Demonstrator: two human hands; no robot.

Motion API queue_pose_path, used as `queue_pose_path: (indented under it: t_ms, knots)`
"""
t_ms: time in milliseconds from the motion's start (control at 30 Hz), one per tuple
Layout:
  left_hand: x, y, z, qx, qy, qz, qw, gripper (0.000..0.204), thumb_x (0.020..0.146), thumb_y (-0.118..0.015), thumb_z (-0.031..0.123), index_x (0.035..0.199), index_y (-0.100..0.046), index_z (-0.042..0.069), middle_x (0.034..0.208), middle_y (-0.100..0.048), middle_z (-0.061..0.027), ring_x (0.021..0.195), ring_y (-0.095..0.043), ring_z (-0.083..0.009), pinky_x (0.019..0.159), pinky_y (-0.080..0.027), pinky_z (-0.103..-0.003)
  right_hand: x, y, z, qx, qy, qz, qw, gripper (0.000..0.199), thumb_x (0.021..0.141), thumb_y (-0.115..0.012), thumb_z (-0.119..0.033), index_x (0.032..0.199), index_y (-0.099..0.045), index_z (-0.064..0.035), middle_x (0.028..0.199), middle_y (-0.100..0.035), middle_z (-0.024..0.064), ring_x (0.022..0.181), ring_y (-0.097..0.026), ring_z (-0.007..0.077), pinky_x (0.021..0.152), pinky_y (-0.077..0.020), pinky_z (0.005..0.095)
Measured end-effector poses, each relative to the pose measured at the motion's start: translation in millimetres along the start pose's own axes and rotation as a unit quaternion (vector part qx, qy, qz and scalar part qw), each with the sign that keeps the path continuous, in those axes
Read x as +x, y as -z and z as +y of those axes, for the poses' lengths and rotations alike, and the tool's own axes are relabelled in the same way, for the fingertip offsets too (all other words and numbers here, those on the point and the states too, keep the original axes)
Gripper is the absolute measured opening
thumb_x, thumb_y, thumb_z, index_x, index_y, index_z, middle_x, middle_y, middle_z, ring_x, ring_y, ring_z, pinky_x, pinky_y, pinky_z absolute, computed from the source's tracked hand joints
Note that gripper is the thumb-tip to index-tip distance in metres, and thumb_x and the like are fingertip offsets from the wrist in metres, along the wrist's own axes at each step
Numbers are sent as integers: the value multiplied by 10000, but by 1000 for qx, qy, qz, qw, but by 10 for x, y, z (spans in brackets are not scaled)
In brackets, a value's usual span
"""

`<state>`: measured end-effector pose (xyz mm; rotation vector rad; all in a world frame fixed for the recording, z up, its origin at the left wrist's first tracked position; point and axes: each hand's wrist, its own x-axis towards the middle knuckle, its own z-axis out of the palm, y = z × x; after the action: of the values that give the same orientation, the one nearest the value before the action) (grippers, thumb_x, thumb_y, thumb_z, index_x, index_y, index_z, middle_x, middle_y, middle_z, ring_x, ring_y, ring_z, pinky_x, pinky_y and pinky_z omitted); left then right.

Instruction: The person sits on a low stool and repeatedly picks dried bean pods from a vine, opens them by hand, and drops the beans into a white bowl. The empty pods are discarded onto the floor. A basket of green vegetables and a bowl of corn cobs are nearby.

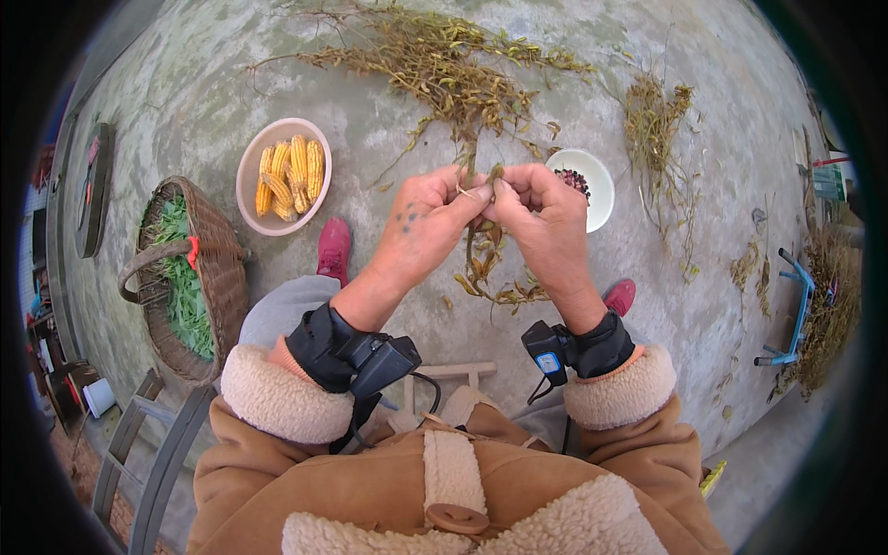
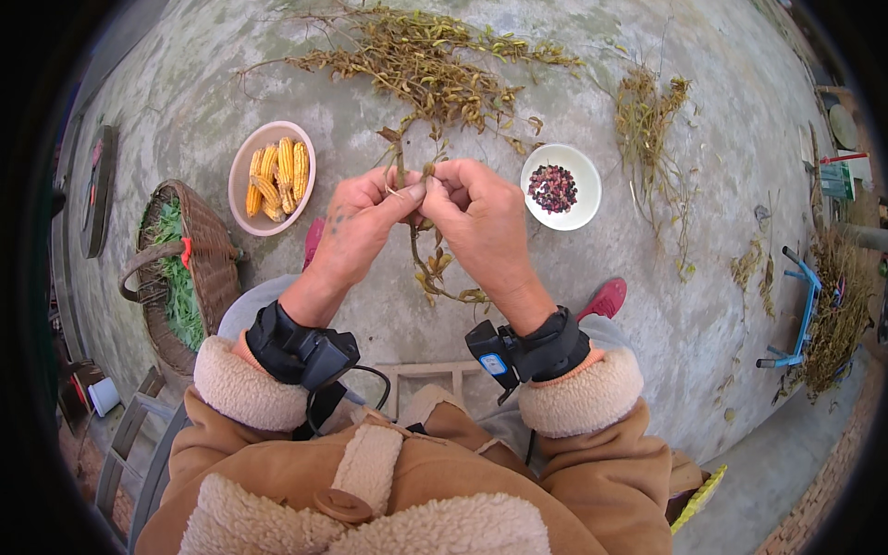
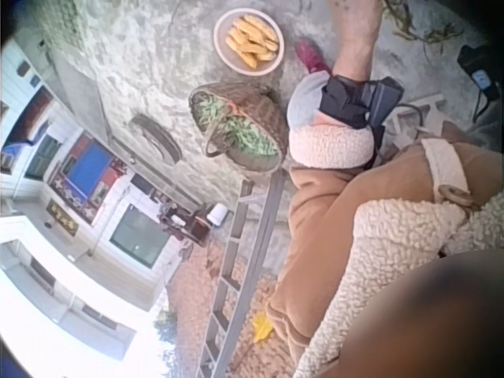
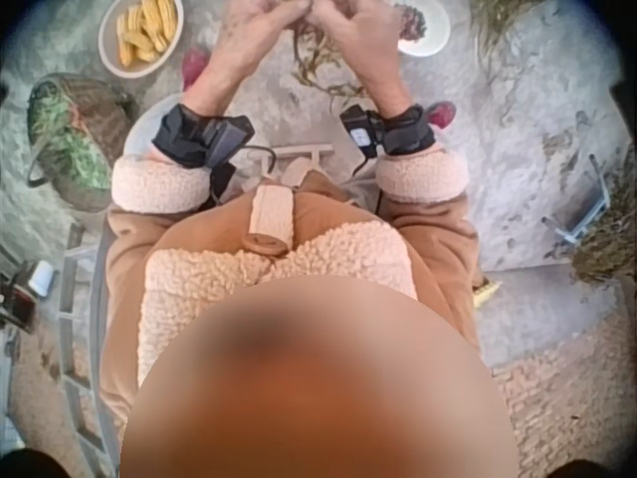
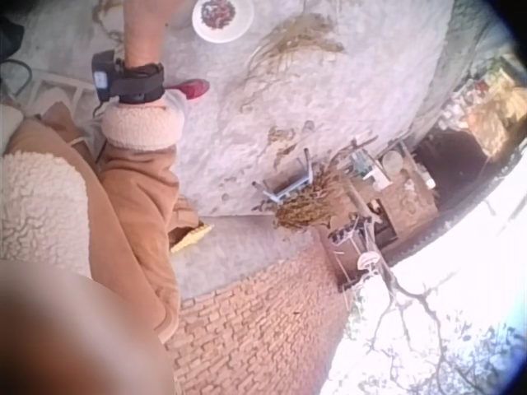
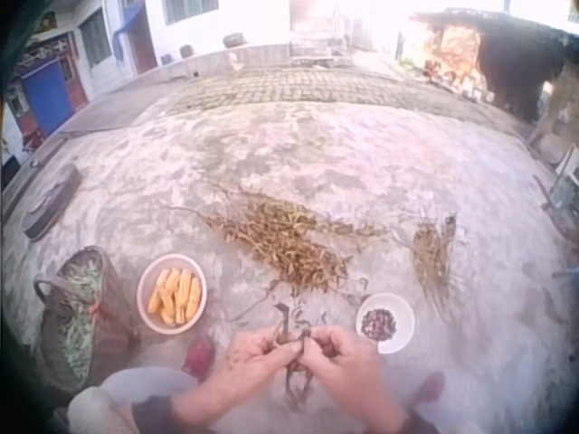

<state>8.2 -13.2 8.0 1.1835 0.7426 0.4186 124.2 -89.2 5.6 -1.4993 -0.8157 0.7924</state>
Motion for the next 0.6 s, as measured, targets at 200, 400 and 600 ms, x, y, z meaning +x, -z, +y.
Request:
queue_pose_path:
  t_ms: [200, 400, 600]
  knots:
    - [17, -12, -66, 14, -7, 12, 1000, 143, 852, -545, 114, 910, -593, -8, 767, -597, -15, 686, -550, -59, 624, -459, -210, 4, -41, 78, -41, 14, 19, 999, 77, 769, -563, -35, 806, -574, 32, 607, -598, 71, 530, -583, 92, 484, -462, 229]
    - [39, 14, -90, 36, 1, 2, 999, 142, 853, -545, 115, 899, -596, -9, 760, -602, -18, 682, -556, -68, 627, -464, -220, 46, 29, 26, -76, 2, -14, 997, 104, 763, -559, -38, 849, -570, 19, 634, -599, 72, 573, -587, 87, 501, -463, 230]
    - [45, -2, -64, -12, -1, 8, 1000, 159, 858, -540, 143, 866, -602, -3, 711, -615, -29, 639, -538, -56, 587, -429, -199, 79, 98, -12, 45, -41, -59, 996, 192, 767, -547, -28, 954, -556, 13, 746, -567, 33, 607, -575, 78, 519, -458, 209]
